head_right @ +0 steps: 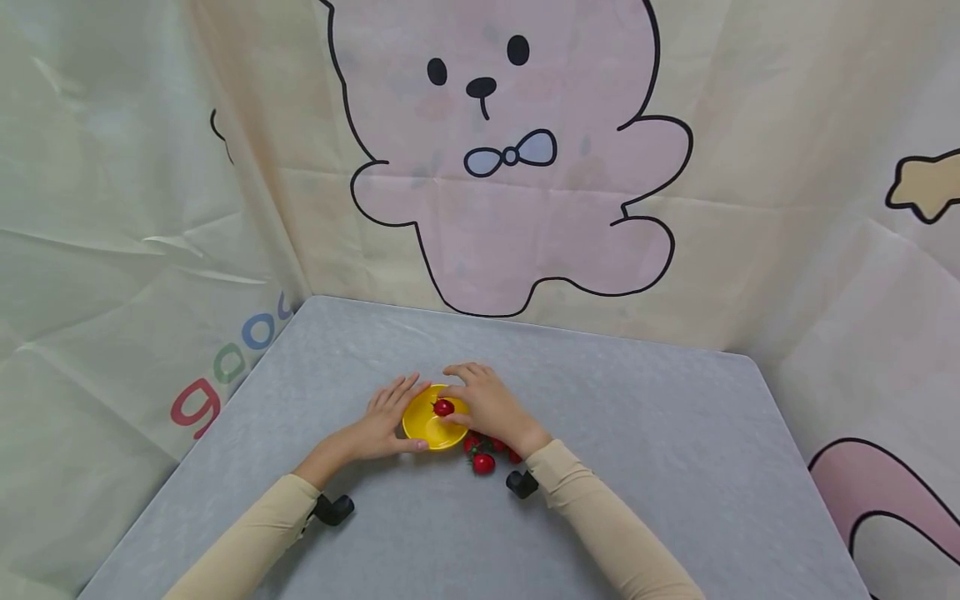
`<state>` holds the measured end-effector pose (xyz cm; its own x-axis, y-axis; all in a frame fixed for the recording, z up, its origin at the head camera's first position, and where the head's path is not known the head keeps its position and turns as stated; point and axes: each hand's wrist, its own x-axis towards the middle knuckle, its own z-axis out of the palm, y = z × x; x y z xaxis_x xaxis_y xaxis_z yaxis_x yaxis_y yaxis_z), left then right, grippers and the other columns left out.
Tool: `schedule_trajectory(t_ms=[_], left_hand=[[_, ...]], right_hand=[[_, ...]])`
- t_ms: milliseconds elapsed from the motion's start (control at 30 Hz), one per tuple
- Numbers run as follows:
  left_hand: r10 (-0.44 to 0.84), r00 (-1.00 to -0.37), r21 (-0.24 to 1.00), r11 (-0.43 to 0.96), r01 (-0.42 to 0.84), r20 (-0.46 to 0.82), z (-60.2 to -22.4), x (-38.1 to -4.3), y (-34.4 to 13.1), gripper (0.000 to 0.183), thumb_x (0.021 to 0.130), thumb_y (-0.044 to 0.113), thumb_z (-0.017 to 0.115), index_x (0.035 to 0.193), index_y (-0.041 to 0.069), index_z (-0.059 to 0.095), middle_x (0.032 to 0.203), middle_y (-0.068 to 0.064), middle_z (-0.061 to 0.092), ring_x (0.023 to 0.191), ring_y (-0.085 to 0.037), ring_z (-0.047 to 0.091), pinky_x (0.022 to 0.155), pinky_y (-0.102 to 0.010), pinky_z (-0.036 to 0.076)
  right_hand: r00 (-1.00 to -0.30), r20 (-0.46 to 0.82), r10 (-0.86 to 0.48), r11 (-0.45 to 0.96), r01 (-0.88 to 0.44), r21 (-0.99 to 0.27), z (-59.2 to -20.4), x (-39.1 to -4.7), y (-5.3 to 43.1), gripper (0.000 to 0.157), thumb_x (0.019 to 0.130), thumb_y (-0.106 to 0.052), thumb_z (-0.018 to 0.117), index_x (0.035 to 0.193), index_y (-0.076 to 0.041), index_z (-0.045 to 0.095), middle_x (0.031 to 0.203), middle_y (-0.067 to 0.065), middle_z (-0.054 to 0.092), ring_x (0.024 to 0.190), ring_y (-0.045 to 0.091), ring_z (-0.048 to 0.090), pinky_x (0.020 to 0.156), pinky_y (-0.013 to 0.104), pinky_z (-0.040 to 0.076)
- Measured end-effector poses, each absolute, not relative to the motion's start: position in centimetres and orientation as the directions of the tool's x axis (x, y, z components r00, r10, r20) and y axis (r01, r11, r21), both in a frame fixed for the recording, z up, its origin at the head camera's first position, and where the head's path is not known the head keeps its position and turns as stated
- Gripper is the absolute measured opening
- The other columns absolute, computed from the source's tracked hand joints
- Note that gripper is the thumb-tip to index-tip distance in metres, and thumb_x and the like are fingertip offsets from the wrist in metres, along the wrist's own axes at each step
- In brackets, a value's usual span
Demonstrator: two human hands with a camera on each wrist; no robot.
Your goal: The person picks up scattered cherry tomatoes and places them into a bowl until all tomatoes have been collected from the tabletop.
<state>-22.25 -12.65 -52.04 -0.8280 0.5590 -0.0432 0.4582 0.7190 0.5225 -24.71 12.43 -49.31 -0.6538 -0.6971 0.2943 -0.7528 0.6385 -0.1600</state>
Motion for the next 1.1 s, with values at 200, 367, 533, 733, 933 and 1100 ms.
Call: schedule_trajectory(t_ms=[200, 367, 533, 733, 933, 1100], left_hand=[[0.557, -0.829, 0.515, 0.723, 0.460, -0.041, -52.0, -22.2, -12.6, 0.102, 0.083, 0.067, 0.064, 0.160, 0.024, 0.012, 0.169, -0.011, 0.001, 0.155, -0.041, 0.002, 0.118, -0.071, 0.003], [0.556, -0.830, 0.529, 0.715, 0.458, -0.033, -51.8, -22.2, -12.5, 0.102, 0.083, 0.066, 0.066, 0.160, 0.024, 0.013, 0.169, -0.012, 0.002, 0.155, -0.041, 0.003, 0.118, -0.071, 0.003], [0.558, -0.830, 0.550, 0.700, 0.456, -0.021, -51.9, -22.1, -12.4, 0.105, 0.083, 0.062, 0.069, 0.160, 0.019, 0.012, 0.169, -0.013, 0.003, 0.155, -0.041, 0.004, 0.117, -0.072, 0.006], [0.557, -0.830, 0.569, 0.682, 0.459, 0.003, -52.1, -22.0, -12.1, 0.107, 0.080, 0.060, 0.072, 0.159, 0.016, 0.015, 0.168, -0.014, 0.006, 0.153, -0.044, 0.008, 0.117, -0.071, 0.009], [0.550, -0.835, 0.588, 0.675, 0.445, 0.000, -51.9, -21.9, -11.9, 0.105, 0.080, 0.056, 0.075, 0.158, 0.014, 0.019, 0.167, -0.017, 0.009, 0.152, -0.045, 0.010, 0.116, -0.072, 0.011], [0.546, -0.838, 0.586, 0.680, 0.440, -0.004, -51.8, -21.9, -11.8, 0.106, 0.080, 0.057, 0.075, 0.158, 0.014, 0.019, 0.167, -0.018, 0.011, 0.152, -0.046, 0.011, 0.116, -0.072, 0.012]], right_hand=[[-0.643, 0.308, -0.701, 0.635, -0.760, -0.139, -49.3, -24.7, 12.6, 0.042, 0.084, -0.046, 0.075, 0.118, -0.022, 0.072, 0.139, 0.007, 0.059, 0.126, 0.026, 0.053, 0.111, 0.051, 0.041], [-0.658, 0.295, -0.693, 0.651, -0.747, -0.135, -49.0, -24.6, 12.8, 0.043, 0.084, -0.045, 0.076, 0.120, -0.022, 0.071, 0.140, 0.006, 0.058, 0.128, 0.027, 0.052, 0.111, 0.052, 0.041], [-0.677, 0.290, -0.676, 0.668, -0.730, -0.146, -48.4, -24.4, 13.1, 0.044, 0.083, -0.043, 0.078, 0.121, -0.021, 0.071, 0.140, 0.005, 0.058, 0.128, 0.027, 0.052, 0.110, 0.053, 0.042], [-0.683, 0.336, -0.649, 0.680, -0.718, -0.148, -47.9, -24.5, 14.2, 0.043, 0.081, -0.042, 0.080, 0.118, -0.023, 0.072, 0.139, 0.005, 0.059, 0.126, 0.028, 0.054, 0.108, 0.056, 0.044], [-0.695, 0.349, -0.628, 0.686, -0.707, -0.173, -47.3, -24.2, 15.5, 0.043, 0.081, -0.041, 0.080, 0.118, -0.020, 0.073, 0.136, 0.008, 0.060, 0.125, 0.030, 0.055, 0.106, 0.058, 0.044], [-0.711, 0.334, -0.619, 0.699, -0.693, -0.177, -47.2, -24.0, 16.6, 0.043, 0.082, -0.041, 0.079, 0.118, -0.020, 0.072, 0.136, 0.008, 0.060, 0.125, 0.030, 0.055, 0.107, 0.058, 0.043]])
